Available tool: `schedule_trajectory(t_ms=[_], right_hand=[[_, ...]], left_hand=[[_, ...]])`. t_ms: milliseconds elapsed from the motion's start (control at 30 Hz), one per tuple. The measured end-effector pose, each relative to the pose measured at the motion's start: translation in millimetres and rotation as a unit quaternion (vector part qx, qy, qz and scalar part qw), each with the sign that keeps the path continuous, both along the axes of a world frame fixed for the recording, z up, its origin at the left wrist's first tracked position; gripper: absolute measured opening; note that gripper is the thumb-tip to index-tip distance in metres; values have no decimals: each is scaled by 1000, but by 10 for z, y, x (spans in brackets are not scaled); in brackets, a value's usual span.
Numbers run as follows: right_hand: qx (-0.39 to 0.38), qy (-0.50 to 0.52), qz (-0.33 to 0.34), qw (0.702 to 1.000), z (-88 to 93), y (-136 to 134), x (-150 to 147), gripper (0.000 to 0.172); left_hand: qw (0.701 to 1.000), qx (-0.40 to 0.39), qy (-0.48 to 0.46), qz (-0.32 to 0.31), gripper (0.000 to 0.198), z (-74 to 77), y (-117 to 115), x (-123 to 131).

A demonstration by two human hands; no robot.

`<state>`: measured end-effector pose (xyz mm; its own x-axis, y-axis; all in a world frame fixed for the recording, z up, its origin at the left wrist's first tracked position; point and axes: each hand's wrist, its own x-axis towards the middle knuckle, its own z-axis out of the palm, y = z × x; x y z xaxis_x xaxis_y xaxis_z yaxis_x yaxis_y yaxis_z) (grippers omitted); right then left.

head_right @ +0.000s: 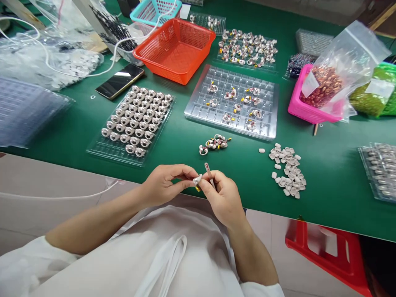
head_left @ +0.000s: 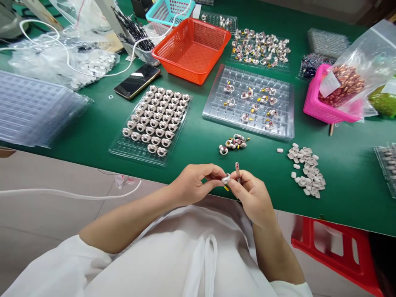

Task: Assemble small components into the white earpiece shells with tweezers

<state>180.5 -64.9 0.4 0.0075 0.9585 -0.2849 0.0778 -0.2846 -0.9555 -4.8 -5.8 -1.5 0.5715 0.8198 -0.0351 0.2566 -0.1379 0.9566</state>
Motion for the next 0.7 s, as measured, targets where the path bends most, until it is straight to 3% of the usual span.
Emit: schedule_trajectory(t_ms=[200,700], right_hand=[[-2,-3,-11,1000,-22,2,-11,26],[3,-33,33,999,-58,17,26,22]], left_hand=[[997,61,50,-9,10,31,27,-20],[998,41,53,-2,11,17,33,-51]])
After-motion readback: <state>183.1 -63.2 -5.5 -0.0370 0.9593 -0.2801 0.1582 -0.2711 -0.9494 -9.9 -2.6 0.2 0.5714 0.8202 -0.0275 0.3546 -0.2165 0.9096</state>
